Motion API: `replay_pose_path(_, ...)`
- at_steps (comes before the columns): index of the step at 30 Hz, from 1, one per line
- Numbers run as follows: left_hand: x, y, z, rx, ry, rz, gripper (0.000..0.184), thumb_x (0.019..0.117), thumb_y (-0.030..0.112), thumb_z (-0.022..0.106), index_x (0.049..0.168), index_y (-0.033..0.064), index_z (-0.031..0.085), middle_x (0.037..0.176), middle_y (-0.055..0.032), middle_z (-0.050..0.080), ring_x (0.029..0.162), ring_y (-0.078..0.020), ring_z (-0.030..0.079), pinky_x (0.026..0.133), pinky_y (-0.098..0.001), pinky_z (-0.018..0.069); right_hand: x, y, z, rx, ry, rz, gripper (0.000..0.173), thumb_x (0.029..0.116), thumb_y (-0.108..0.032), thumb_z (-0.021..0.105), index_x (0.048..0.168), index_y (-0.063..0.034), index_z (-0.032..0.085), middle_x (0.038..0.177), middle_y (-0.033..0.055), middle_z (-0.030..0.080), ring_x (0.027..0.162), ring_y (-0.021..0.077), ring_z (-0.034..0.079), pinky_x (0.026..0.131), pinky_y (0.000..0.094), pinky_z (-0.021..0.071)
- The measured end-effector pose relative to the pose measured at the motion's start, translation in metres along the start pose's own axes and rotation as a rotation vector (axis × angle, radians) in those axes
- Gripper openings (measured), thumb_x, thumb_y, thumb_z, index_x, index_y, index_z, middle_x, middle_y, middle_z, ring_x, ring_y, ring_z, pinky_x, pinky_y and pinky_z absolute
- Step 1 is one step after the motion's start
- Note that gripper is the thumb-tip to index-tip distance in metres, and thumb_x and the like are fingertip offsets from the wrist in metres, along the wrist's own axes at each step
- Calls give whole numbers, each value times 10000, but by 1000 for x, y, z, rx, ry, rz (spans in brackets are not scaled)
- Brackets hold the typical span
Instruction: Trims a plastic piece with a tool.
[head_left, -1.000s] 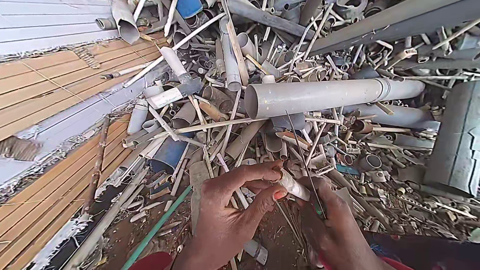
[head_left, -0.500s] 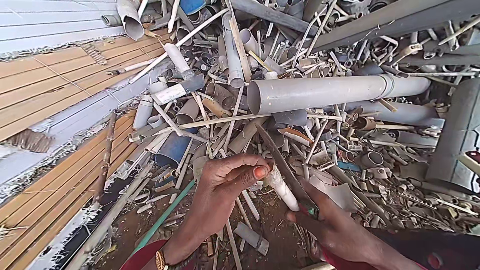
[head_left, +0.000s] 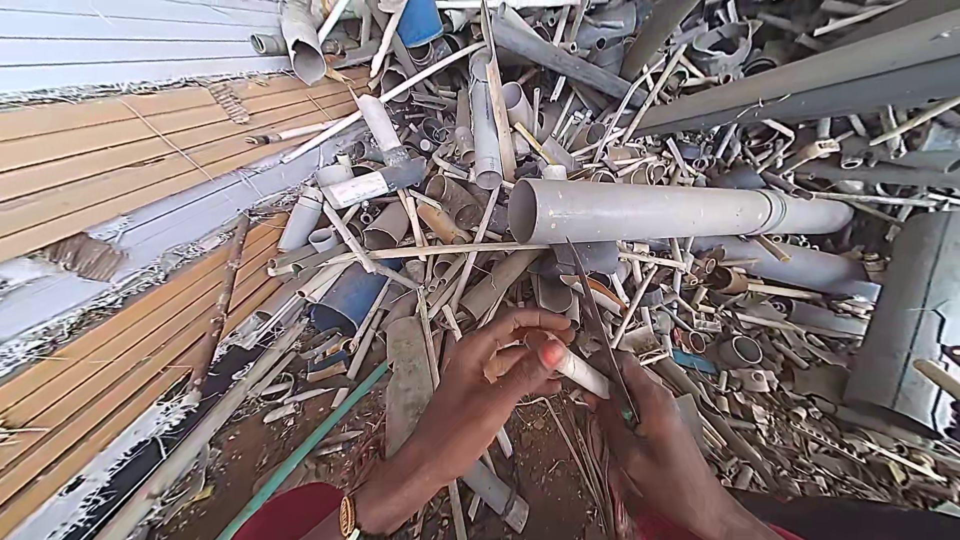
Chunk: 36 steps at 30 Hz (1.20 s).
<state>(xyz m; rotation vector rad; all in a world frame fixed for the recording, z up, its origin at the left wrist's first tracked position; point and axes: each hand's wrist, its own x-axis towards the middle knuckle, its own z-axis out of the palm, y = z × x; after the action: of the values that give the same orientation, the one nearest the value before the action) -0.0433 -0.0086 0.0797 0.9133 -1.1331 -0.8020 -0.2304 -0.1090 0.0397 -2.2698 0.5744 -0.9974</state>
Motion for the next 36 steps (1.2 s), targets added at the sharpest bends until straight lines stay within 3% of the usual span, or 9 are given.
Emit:
replay_pose_path(3, -9, -7, 16, 31, 96, 236, 352, 883, 114, 780, 1185, 24, 621, 1160, -53, 734, 1039, -166, 741, 839, -279, 648, 1, 2, 2, -69, 131, -119, 283, 845, -35, 603, 1120, 27, 626, 1001, 86, 682, 913, -25, 634, 831, 88, 492)
replay_pose_path(7, -21, -1, 24, 131, 40, 454, 301, 899, 83, 759, 1162, 30, 623, 1160, -23, 739, 1084, -118, 723, 893, -236, 626, -4, -3, 3, 8, 130, -162, 211, 872, -68, 608, 1074, -7, 616, 990, 38, 678, 944, -82, 615, 857, 55, 477)
replay_pose_path(10, -24, 4, 20, 161, -75, 487, 286, 917, 66, 736, 1174, 32, 617, 1168, -16, 740, 1119, -83, 701, 938, -211, 596, -1, -6, -12, 8, 31, -183, 196, 812, -33, 594, 1005, -8, 621, 884, 39, 649, 832, -56, 592, 764, 59, 460)
replay_pose_path(12, -24, 5, 14, 168, -167, 513, 250, 932, 58, 721, 1165, 25, 634, 1160, -26, 746, 1129, -69, 692, 959, -204, 577, 2, -5, -23, 31, -89, -226, 238, 791, -17, 588, 1028, -31, 614, 899, 28, 649, 847, -50, 597, 773, 64, 466)
replay_pose_path(15, -25, 11, 4, 170, -325, 542, 211, 954, 16, 688, 1158, 3, 640, 1159, -78, 741, 1143, -112, 695, 1000, -257, 570, 4, -4, -32, 163, -268, -259, 216, 830, -21, 611, 1043, -38, 585, 863, 21, 626, 801, -58, 583, 733, 57, 460)
replay_pose_path(18, -24, 12, -4, 157, -364, 547, 246, 946, 12, 701, 1182, 15, 634, 1162, -79, 740, 1132, -126, 702, 987, -271, 583, 3, -7, -31, 179, -322, -307, 202, 878, -34, 628, 1076, -33, 588, 883, 41, 651, 835, -47, 614, 763, 67, 482)
replay_pose_path(22, -22, 13, -10, 196, -217, 507, 356, 894, 73, 774, 1218, 81, 625, 1197, 57, 719, 1102, -28, 683, 935, -187, 589, 2, -12, -26, 36, -225, -379, 253, 933, -130, 632, 1168, -47, 587, 972, 71, 663, 920, 4, 625, 835, 86, 478)
replay_pose_path(27, -19, 15, -9, 120, -131, 388, 447, 862, 81, 798, 1263, 107, 601, 1227, 15, 731, 1087, -115, 723, 893, -235, 623, 2, -19, -21, -61, -51, -352, 257, 920, -135, 631, 1158, -43, 595, 991, 97, 680, 964, 57, 634, 885, 109, 466)
replay_pose_path(36, -13, 9, -19, -94, -193, 283, 301, 1028, 233, 604, 1279, 102, 704, 1200, -11, 745, 1021, -94, 735, 884, -259, 622, 6, -12, -28, -363, 180, -400, 236, 897, -124, 575, 1125, -78, 606, 972, 74, 690, 929, 118, 625, 869, 189, 451)
